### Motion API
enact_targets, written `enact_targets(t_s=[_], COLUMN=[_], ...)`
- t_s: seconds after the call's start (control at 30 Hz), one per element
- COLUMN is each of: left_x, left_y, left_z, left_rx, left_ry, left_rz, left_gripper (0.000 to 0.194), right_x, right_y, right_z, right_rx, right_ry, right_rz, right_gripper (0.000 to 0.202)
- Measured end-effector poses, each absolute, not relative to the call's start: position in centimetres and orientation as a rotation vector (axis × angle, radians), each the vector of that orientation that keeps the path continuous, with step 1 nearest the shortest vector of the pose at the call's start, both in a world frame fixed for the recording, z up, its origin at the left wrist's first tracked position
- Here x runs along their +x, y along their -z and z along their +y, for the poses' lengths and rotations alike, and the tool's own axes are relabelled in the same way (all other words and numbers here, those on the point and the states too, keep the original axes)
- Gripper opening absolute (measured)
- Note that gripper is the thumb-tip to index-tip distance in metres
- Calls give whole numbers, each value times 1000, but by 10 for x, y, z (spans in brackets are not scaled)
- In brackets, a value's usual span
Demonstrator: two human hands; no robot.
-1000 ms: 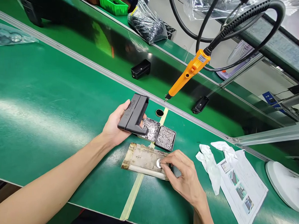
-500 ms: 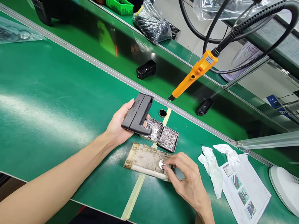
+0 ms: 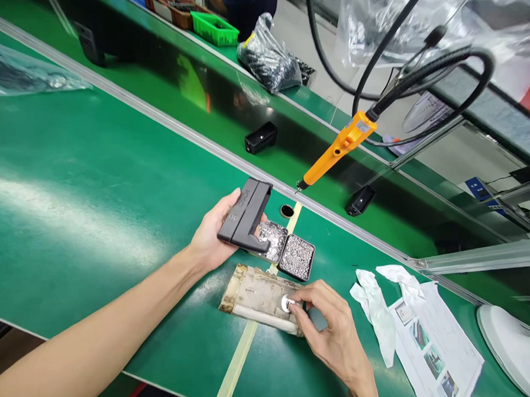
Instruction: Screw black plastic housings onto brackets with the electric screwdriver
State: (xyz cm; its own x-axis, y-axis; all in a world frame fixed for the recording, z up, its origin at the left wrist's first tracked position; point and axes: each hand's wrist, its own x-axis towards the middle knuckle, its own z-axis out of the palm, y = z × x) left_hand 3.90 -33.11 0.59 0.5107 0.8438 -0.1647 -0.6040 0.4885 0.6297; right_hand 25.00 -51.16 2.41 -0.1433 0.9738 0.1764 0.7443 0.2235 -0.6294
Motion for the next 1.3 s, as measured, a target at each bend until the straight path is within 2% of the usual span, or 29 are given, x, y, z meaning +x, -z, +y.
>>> enact_targets(t_s=[0.13, 0.23, 0.37, 0.47, 0.53, 0.63, 0.77, 0.87, 0.93, 1.1, 1.23, 1.3], left_x=[40, 40, 40, 41, 42, 42, 42, 43, 44, 50, 54, 55], left_y=[-12, -15, -16, -13, -12, -12, -12, -9, -4, 7, -2, -10], left_z=[-336, -340, -345, -348, -350, -351, -351, -349, -349, -353, -363, -369], left_rx=[502, 486, 485, 445, 443, 500, 603, 702, 805, 982, 1119, 1262], left_ry=[-907, -890, -867, -830, -813, -808, -798, -802, -787, -772, -702, -711], left_rz=[496, 470, 421, 432, 443, 450, 335, 190, 165, 345, 453, 537], left_gripper=[45, 44, 45, 46, 47, 49, 55, 49, 56, 49, 50, 49], right_x=[252, 242, 215, 193, 185, 184, 202, 221, 232, 244, 246, 249], right_y=[-21, -24, -36, -40, -38, -33, -31, -33, -33, -23, -12, -9], right_z=[-507, -498, -482, -467, -458, -450, -450, -453, -458, -480, -497, -503], right_rx=[-1523, -1491, -1419, -1424, -1424, -1362, -1360, -1210, -1138, -1123, -1121, -1173], right_ry=[-432, -223, 62, 117, 80, -61, -583, -931, -1046, -1114, -1073, -990], right_rz=[-1802, -1738, -1907, -2063, -2058, -1881, -1389, -1024, -882, -774, -893, -947], right_gripper=[12, 15, 45, 65, 65, 46, 26, 37, 41, 37, 59, 63])
